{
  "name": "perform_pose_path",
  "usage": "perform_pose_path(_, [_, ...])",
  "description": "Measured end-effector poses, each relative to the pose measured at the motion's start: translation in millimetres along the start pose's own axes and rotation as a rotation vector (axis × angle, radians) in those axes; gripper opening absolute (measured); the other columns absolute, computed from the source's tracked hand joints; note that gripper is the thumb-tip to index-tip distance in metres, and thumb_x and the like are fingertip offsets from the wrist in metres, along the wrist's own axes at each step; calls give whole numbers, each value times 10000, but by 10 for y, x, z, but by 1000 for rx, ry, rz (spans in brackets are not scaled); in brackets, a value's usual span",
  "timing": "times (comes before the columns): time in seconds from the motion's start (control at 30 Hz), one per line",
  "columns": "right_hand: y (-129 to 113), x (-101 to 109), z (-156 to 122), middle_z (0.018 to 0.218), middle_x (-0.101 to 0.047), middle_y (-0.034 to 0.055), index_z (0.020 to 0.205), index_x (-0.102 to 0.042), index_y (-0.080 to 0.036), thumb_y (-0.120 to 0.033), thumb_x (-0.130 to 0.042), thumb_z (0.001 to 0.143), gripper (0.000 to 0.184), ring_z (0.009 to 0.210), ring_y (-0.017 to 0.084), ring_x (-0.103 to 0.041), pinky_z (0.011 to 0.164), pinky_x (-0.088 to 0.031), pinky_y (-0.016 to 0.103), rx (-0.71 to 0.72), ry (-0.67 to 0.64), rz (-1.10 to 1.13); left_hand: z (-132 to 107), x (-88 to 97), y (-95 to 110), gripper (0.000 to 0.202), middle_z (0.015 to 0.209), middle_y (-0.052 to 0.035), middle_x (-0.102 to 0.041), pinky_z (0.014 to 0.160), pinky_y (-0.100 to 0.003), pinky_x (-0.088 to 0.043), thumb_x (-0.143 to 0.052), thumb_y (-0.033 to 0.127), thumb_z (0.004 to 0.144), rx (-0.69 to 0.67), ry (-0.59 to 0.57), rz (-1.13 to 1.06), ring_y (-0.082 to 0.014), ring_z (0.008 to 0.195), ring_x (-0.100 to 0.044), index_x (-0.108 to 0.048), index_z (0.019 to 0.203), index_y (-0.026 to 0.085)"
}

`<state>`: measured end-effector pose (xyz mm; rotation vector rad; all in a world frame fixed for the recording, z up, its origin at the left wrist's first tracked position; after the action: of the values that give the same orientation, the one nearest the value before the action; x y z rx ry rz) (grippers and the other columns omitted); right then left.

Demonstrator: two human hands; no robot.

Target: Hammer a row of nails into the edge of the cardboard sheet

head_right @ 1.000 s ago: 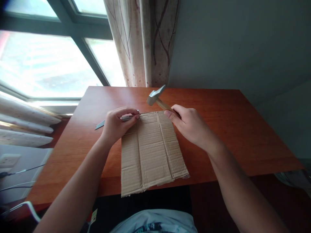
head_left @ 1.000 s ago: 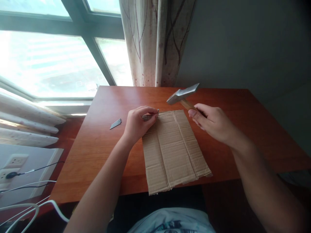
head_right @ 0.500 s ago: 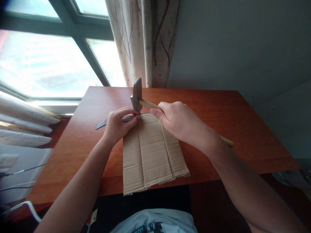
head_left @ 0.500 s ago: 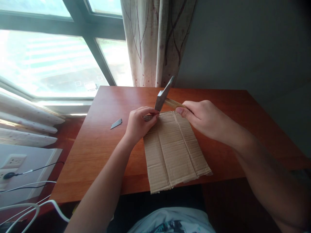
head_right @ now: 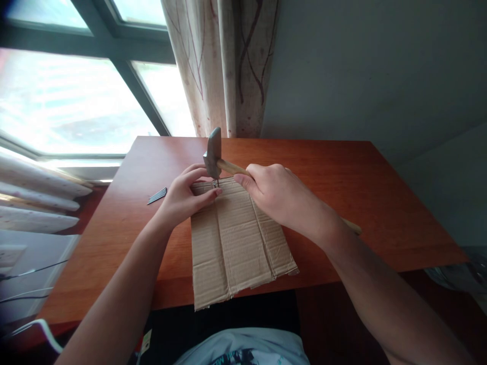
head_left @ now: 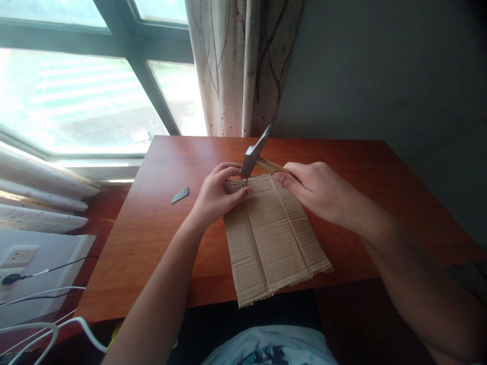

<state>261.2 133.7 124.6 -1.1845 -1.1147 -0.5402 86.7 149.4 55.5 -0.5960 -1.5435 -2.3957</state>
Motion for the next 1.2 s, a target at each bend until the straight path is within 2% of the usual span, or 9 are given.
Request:
perform_pose_path(0.1, [5, 0, -8, 602, -472, -23, 669, -404, -210, -488, -428, 1003, 436, 538, 108, -374, 539, -232, 287, -2, -3, 10, -16, -44, -61, 265, 1146, -68, -696, 954, -353, -489, -763, 342, 759, 87, -77, 11, -241, 1072, -643, -741, 986, 207])
perform_pose_path(0.3, [-9, 46, -33, 587, -460, -26, 661, -391, -213, -521, -417, 1001, 459, 531, 111, -383, 536, -239, 290, 14, 4, 17, -70, -93, -215, 321, 983, -48, -756, 796, -330, -539, -785, 383, 729, 265, -99, -65, -234, 903, -689, -756, 991, 198])
perform_pose_path(0.47, [-19, 136, -56, 557, -436, -31, 654, -362, -219, -534, -406, 1000, 470, 509, 112, -358, 527, -233, 302, 18, 64, 29, -55, -100, -198, 302, 1023, -61, -756, 855, -335, -550, -798, 344, 711, 233, -92, -141, -230, 940, -690, -758, 968, 191])
perform_pose_path(0.7, [1, 11, -40, 567, -436, -37, 661, -402, -214, -488, -424, 1003, 439, 524, 109, -377, 530, -241, 292, 11, -1, 30, -62, -106, -235, 340, 941, -58, -761, 773, -327, -570, -797, 383, 710, 257, -101, -116, -231, 867, -699, -763, 980, 180])
perform_pose_path(0.9, [1, 23, -39, 558, -425, -42, 647, -370, -213, -505, -431, 1001, 463, 505, 100, -359, 529, -240, 290, 15, 38, 38, -70, -102, -238, 334, 985, -56, -764, 781, -318, -563, -806, 365, 700, 263, -98, -115, -229, 895, -697, -765, 978, 186])
perform_pose_path(1.07, [9, -13, -9, 559, -429, -39, 644, -395, -212, -504, -431, 1000, 462, 506, 104, -380, 532, -256, 286, 9, 20, 43, -63, -106, -253, 334, 972, -55, -764, 775, -323, -572, -798, 378, 706, 238, -103, -116, -233, 895, -698, -763, 982, 194])
perform_pose_path(1.2, [6, 28, -20, 559, -425, -39, 650, -392, -215, -513, -419, 1003, 462, 511, 107, -376, 530, -255, 289, 10, 48, 52, -59, -98, -242, 322, 1007, -58, -762, 817, -329, -566, -802, 359, 703, 228, -97, -118, -232, 922, -697, -761, 976, 194])
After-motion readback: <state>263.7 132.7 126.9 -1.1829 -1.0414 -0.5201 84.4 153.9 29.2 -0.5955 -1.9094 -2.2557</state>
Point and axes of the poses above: each hand's wrist, its own z-axis towards the middle knuckle, its own x-axis out of the back of the hand, y = z × x, the point moved 8 cm from there along z, towards the middle knuckle
